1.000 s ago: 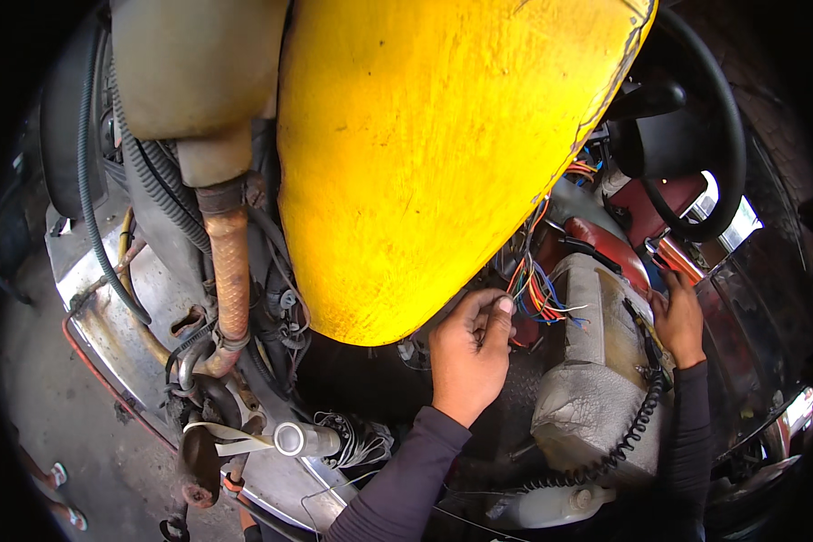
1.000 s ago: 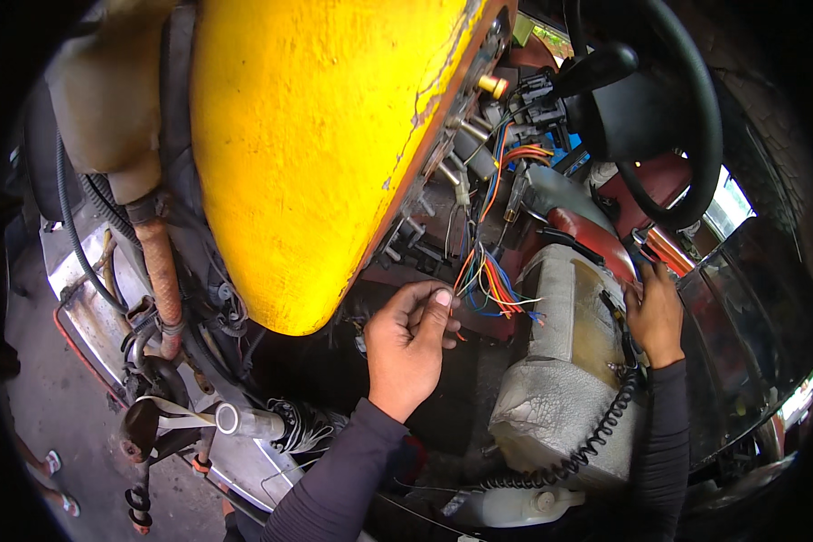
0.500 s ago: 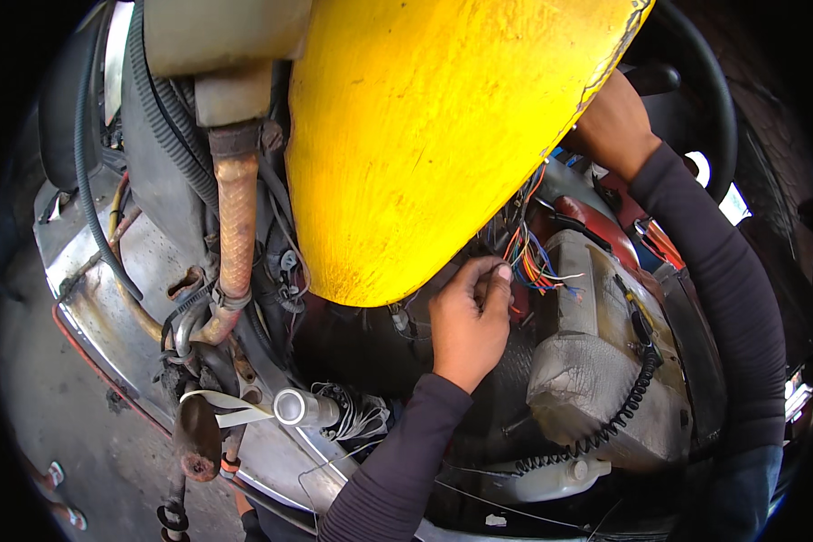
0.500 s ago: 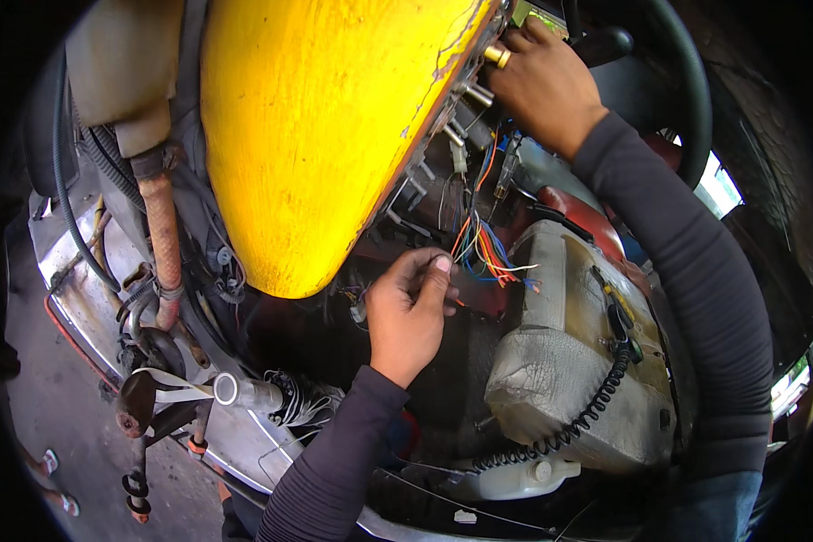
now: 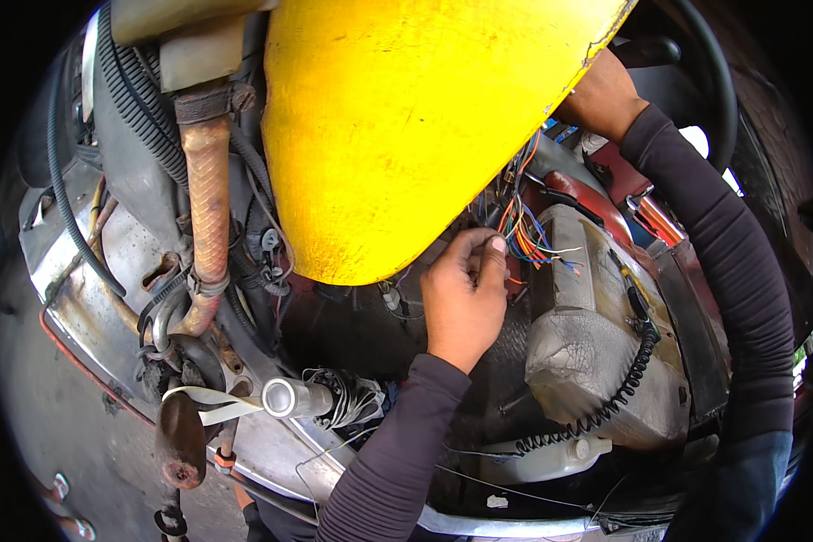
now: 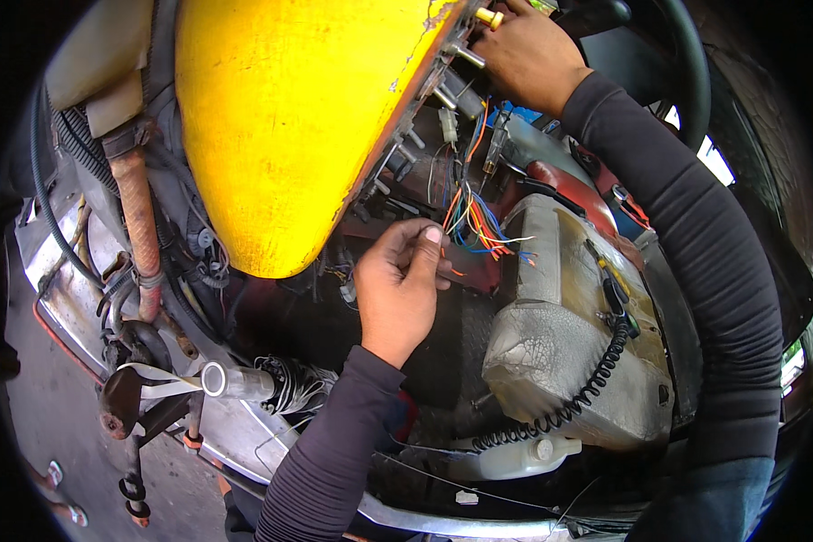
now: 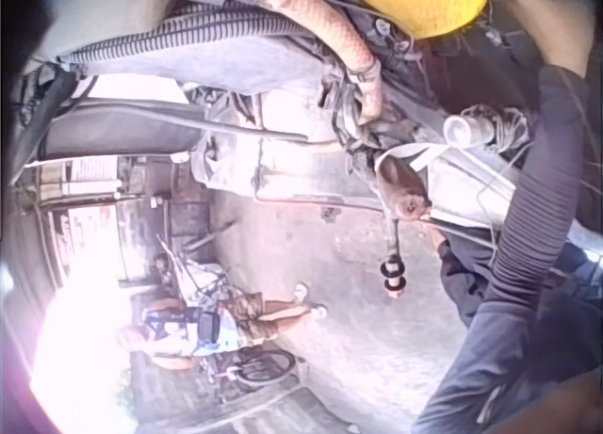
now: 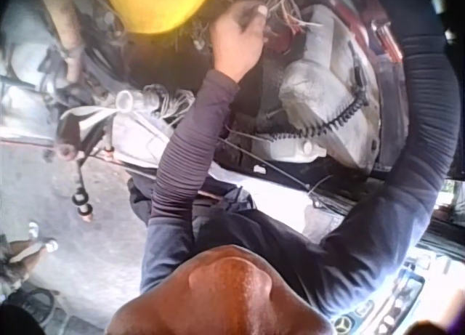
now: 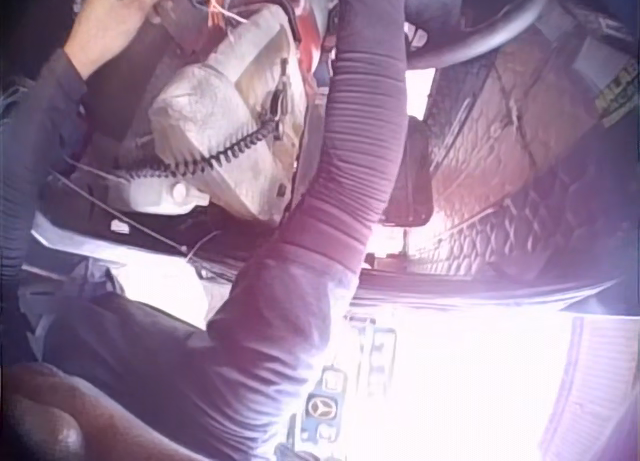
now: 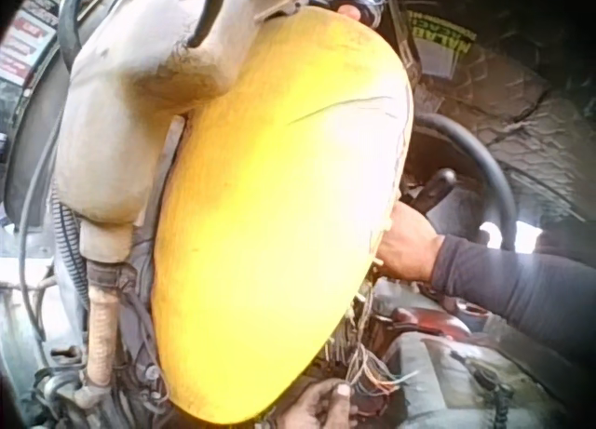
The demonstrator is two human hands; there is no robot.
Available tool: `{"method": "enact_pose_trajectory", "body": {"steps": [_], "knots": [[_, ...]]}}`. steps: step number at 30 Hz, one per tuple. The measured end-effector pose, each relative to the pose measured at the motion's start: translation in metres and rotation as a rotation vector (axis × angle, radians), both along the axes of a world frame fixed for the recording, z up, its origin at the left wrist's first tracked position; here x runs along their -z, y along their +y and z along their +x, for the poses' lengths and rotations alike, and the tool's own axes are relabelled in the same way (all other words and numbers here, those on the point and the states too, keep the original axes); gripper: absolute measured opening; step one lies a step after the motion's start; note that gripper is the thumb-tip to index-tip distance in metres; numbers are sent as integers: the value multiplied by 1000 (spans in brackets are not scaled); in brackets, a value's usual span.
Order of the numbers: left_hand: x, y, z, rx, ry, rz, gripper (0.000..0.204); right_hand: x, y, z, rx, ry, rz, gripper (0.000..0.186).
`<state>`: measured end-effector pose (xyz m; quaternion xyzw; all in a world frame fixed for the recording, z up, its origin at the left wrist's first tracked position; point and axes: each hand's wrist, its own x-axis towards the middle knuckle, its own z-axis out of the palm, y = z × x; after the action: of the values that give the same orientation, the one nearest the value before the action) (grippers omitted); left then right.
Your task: The person works on a vehicle's exposed wiring harness, repeatedly stripping wire ends, twisting pairs together, and tucking them back into the bundle. The hands manipulate multiple colored wires near the dashboard and steering column throughout the clip.
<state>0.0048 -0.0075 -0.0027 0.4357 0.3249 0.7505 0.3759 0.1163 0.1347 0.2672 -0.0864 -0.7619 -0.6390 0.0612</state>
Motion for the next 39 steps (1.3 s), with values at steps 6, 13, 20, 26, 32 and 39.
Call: {"method": "enact_pose_trajectory", "body": {"steps": [6,13,20,26,32,39], "knots": [[-2,-2,2,49,-59,-5,20,2,11,10,-25,-28,26,47],[-2,-4,-2,16,-30,6,19,0,4,-5,19,-49,49,41],[-4,-2,3,44,-38,9,18,3,8,7,-42,34,-28,33],[-3,-6,4,41,-14,-3,18,14,-34,-19,203,33,77,19],[-3,-3,10,72,-26,8,18,23,-34,-5,176,-6,190,14],[0,-6,2,24,-56,-1,17,95,-78,21,26,909,-782,27]]}}
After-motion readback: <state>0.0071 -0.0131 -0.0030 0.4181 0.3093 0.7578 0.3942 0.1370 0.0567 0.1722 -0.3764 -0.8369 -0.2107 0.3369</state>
